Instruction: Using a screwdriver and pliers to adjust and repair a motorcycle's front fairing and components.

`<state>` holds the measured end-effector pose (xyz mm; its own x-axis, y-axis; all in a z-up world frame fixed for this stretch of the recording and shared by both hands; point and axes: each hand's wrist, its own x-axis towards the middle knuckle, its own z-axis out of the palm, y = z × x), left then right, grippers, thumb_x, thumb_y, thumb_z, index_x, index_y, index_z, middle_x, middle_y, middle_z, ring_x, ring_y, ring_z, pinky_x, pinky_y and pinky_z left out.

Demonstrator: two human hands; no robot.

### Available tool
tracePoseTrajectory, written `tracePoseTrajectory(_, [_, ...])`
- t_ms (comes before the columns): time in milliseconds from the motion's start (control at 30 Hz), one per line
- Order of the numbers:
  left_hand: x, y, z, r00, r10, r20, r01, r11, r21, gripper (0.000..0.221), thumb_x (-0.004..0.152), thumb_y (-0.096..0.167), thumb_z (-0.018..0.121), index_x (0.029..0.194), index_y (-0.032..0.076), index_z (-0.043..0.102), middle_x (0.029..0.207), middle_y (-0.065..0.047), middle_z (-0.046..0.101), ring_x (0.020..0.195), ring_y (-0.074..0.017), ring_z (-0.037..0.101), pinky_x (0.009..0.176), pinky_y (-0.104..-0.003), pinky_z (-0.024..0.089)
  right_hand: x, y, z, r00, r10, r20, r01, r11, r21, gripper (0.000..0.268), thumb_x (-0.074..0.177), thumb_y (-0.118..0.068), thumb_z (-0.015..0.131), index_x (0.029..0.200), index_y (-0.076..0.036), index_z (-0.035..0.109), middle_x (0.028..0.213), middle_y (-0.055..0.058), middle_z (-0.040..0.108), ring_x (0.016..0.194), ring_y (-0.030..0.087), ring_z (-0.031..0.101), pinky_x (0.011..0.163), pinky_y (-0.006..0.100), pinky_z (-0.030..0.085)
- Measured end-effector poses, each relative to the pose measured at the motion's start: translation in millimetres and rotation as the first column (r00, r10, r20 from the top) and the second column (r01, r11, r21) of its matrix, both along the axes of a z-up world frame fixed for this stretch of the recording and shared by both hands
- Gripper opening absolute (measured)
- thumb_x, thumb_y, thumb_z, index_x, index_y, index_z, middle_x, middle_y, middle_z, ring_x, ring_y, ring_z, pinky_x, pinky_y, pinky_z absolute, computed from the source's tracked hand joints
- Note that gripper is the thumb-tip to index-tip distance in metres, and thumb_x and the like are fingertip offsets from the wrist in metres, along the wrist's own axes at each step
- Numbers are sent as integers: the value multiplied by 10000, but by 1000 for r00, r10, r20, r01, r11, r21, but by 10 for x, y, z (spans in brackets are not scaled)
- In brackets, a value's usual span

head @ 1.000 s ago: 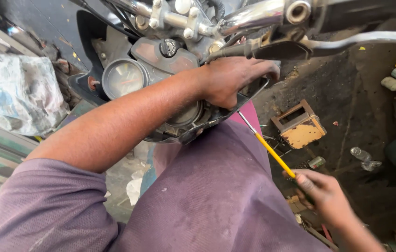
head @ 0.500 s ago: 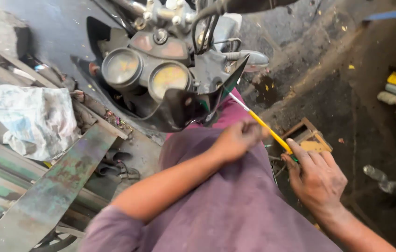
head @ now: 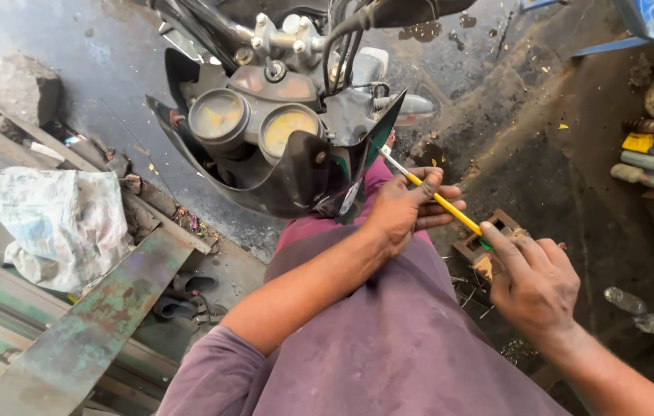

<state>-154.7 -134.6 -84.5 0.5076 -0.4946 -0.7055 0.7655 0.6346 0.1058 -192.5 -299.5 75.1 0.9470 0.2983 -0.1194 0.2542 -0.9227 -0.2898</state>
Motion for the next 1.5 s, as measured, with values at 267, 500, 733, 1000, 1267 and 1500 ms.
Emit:
tracePoseTrajectory(267, [14, 59, -25, 987, 58, 149, -54, 998, -35, 371, 1025, 209, 619, 1367, 94, 533, 1080, -178, 719, 951, -328, 762, 730, -386, 660, -535, -626, -508, 230, 23, -973, 958, -183, 222, 353, 1062, -239, 611, 1328, -50, 744, 859, 77, 701, 560, 120, 617, 426, 236, 450])
tracePoseTrajectory(500, [-108, -102, 38, 998, 68, -6, -67, 994, 82, 400, 1017, 271, 659, 1320, 38, 542, 1111, -164, 745, 947, -300, 764, 698, -354, 643, -218, -94, -69, 999, -36, 31, 30, 982, 184, 298, 1058, -137, 516, 1308, -56, 656, 1059, 125, 619, 887, 251, 652, 760, 369, 547])
tracePoseTrajectory(733, [-77, -94, -63, 978, 180, 105, -174, 982, -70, 445, 965, 186, 653, 1370, 52, 528, 1170, -188, 717, 1012, -318, 750, 780, -386, 673, -398, -456, -294, 555, -335, -762, 800, 466, 378, 424, 1050, -176, 571, 1452, -42, 583, 889, 109, 720, 749, 174, 697, 684, 327, 579])
tracePoseTrajectory(1000, [-226, -130, -156, 985, 171, -8, -170, 982, 78, 297, 1001, 154, 716, 1211, -5, 579, 1093, -174, 716, 939, -285, 732, 756, -373, 662, -292, -150, -139, 996, -67, 54, 60, 991, 119, 335, 980, -94, 658, 1313, -126, 639, 1132, 110, 634, 955, 264, 658, 818, 345, 540])
tracePoseTrajectory(1267, [-143, -84, -58, 976, 197, 90, -201, 979, 39, 223, 934, 95, 708, 1121, -3, 634, 1012, -163, 762, 879, -222, 766, 778, -352, 666, -556, -939, -512, 379, 96, -920, 924, -90, 371, 425, 1132, -356, 611, 1321, 24, 644, 945, 194, 740, 686, 226, 713, 604, 361, 585])
tracePoseTrajectory(1500, [-162, -170, -78, 991, 134, -22, -132, 987, 89, 239, 963, 114, 742, 1138, 8, 619, 1035, -140, 730, 858, -209, 739, 782, -348, 656, -189, -178, -42, 977, -184, -110, 202, 962, 181, 300, 982, -88, 632, 1279, -48, 616, 1072, 138, 653, 893, 219, 690, 750, 318, 566])
